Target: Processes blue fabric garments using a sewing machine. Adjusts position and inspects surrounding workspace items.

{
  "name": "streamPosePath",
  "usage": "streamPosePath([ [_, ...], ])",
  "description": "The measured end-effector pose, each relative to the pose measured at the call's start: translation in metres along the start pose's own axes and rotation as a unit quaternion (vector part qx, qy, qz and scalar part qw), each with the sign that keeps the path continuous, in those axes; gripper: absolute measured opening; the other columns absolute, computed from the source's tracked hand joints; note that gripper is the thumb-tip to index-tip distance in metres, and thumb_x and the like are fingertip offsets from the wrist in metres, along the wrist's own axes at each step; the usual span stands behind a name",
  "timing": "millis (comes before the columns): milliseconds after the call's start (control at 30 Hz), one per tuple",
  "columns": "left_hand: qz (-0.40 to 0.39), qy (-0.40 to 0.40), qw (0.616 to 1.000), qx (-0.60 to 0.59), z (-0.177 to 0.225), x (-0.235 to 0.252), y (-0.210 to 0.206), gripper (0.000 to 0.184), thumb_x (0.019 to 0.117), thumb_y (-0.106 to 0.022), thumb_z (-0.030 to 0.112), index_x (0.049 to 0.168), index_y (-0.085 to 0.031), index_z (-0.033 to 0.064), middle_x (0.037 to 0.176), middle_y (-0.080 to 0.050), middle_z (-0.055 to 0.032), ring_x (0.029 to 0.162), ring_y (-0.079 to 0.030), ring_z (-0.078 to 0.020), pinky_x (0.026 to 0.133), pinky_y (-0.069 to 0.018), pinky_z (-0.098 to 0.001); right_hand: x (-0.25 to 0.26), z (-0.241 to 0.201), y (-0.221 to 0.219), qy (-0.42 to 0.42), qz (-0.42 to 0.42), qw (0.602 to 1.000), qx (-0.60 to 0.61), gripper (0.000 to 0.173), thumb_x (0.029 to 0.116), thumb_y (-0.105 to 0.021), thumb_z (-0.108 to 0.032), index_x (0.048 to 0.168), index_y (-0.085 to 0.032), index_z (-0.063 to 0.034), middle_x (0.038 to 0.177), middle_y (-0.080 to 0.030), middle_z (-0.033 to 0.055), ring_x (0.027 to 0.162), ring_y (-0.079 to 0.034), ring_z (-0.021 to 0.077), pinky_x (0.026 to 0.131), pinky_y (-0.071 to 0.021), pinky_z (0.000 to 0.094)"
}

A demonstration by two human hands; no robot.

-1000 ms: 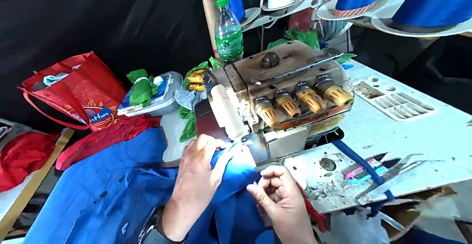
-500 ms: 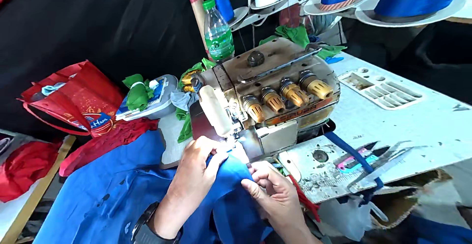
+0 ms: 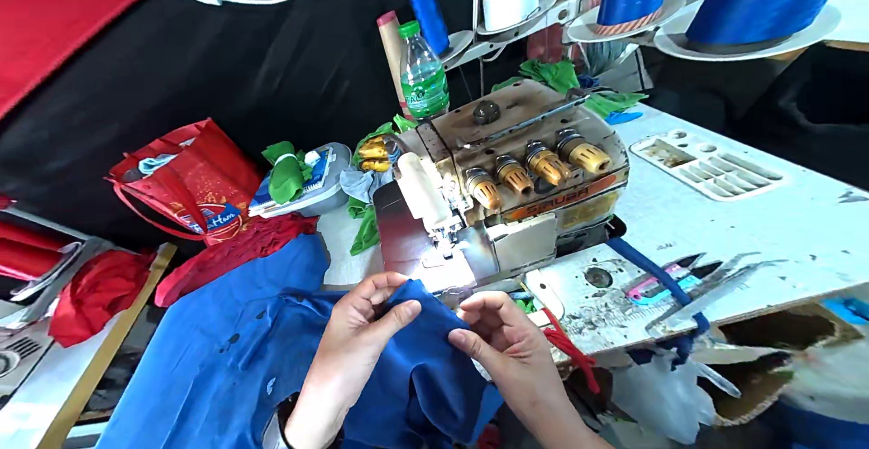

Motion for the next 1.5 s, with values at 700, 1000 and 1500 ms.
streamPosePath([
  [700,-0.042,-0.096,0.985,0.138,0.030,0.007,-0.012,0.022,0.1020,-0.057,0.015,0.117,-0.073,0.0128,0.091,-0.072,0.0054,0.083,-0.065,-0.0015,0.075,-0.0518,-0.0185,-0.002,-0.015,-0.009,0.010,-0.057,0.997,-0.048,0.033,0.0895,-0.073,-0.005,0.116,-0.054,-0.0022,0.098,-0.072,-0.0003,0.085,-0.071,0.0044,0.076,-0.0608,0.0208],
  [1000,-0.038,-0.058,0.996,0.057,0.030,0.008,-0.001,0.026,0.0876,-0.074,0.006,0.114,-0.073,0.0089,0.087,-0.073,0.0011,0.081,-0.069,-0.0062,0.077,-0.0575,-0.0222,-0.004,-0.017,-0.005,0.055,-0.033,0.993,-0.100,0.029,0.0888,-0.074,-0.010,0.112,-0.058,-0.0029,0.093,-0.072,-0.0023,0.084,-0.069,0.0026,0.077,-0.0585,0.0196],
  [1500,-0.011,-0.076,0.997,0.029,0.040,0.000,0.012,0.024,0.0877,-0.073,0.004,0.111,-0.073,0.0095,0.089,-0.073,0.0004,0.081,-0.068,-0.0064,0.077,-0.0572,-0.0228,-0.005,-0.020,-0.015,0.039,-0.038,0.995,-0.081,0.023,0.0903,-0.072,-0.008,0.110,-0.063,-0.0024,0.094,-0.073,-0.0033,0.083,-0.069,0.0002,0.075,-0.0586,0.0170],
])
Point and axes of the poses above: each hand's wrist, its own x-axis towards the middle knuckle, its own y-axis out of the back of the hand, z = x × y, the point moved 10 cm from there along x, towards the middle knuckle
